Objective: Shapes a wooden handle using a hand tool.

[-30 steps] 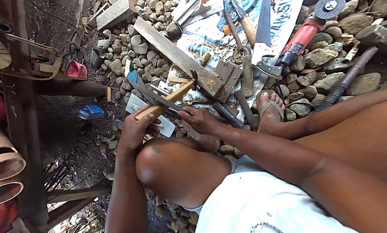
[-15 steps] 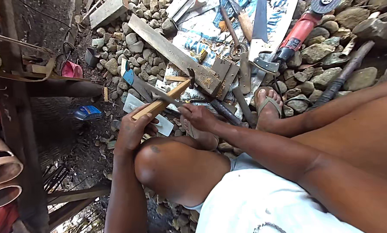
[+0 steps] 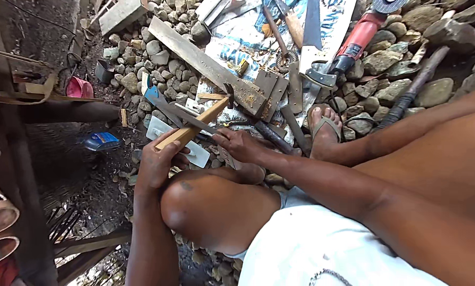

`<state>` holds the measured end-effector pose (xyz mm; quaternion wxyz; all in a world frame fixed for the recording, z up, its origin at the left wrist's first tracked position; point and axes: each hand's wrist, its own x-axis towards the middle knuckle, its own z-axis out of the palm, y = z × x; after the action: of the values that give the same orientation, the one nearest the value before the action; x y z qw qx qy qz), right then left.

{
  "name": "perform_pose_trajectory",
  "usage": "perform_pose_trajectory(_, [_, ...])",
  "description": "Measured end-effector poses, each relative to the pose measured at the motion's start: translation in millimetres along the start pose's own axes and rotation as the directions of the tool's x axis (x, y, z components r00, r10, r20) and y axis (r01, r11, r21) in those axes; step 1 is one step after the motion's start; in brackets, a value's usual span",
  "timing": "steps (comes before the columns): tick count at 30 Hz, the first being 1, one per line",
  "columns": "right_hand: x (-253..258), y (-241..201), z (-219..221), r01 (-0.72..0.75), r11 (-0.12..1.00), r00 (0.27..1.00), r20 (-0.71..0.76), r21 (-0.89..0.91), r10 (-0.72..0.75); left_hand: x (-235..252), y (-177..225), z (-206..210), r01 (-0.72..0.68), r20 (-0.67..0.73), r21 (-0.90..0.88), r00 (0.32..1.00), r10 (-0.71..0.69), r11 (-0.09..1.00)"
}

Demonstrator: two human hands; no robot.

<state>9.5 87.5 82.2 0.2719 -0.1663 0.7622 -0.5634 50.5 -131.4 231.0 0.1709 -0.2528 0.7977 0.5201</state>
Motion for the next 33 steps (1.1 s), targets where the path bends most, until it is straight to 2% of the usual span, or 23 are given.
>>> perform_pose_trajectory(9, [3.6, 5.4, 0.1, -0.033, 0.999, 0.999, -0.003, -0.030, 0.033, 0.1, 1.3, -0.5, 0.005, -0.001, 0.017, 1.000, -0.005, 1.000])
perform_pose_trajectory(13, [4.9, 3.0, -6.0, 0.005, 0.999, 1.000, 0.025, -0.033, -0.004, 3.1, 2.4, 1.6, 0.003, 0.005, 0.025, 1.000, -0.003, 1.000])
perform_pose_trajectory(16, [10.2, 9.4, -5.1, -0.042, 0.999, 0.999, 0.022, -0.032, 0.043, 1.4, 2.2, 0.8, 0.005, -0.006, 0.017, 1.000, -0.005, 1.000])
perform_pose_trajectory(20, [3.9, -0.7, -6.7, -0.006, 0.999, 1.000, 0.018, -0.047, 0.006, 2.9, 3.1, 2.7, 0.010, -0.009, 0.008, 1.000, -0.010, 1.000])
perform_pose_trajectory(24, [24.4, 18.5, -17.0, -0.174, 0.984, 0.978, 0.107, -0.048, 0.178, 1.4, 4.6, 1.1, 0.010, -0.017, 0.014, 1.000, -0.010, 1.000])
perform_pose_trajectory(25, [23.1, 17.3, -18.1, -0.171, 0.983, 0.980, 0.092, -0.063, 0.176, 3.0, 4.4, 0.9, 0.011, -0.013, 0.011, 1.000, -0.011, 1.000])
perform_pose_trajectory(28, [7.0, 8.5, -7.5, -0.011, 0.998, 1.000, 0.005, -0.070, 0.011, 2.9, 2.1, 2.0, 0.009, -0.003, 0.001, 1.000, -0.009, 1.000])
perform_pose_trajectory(29, [9.9, 9.1, -8.0, -0.001, 0.998, 1.000, 0.019, -0.066, 0.002, 2.7, 2.2, 1.9, 0.006, -0.008, 0.004, 1.000, -0.006, 1.000])
perform_pose_trajectory(31, [24.1, 24.6, -16.2, -0.119, 0.992, 0.989, 0.088, -0.044, 0.122, 2.6, 1.1, 0.6, 0.011, -0.005, 0.011, 1.000, -0.011, 1.000])
perform_pose_trajectory(33, [36.5, 45.3, -23.5, -0.249, 0.967, 0.965, 0.072, -0.046, 0.252, 4.1, 0.7, -0.7, 0.013, 0.000, 0.010, 1.000, -0.013, 1.000])
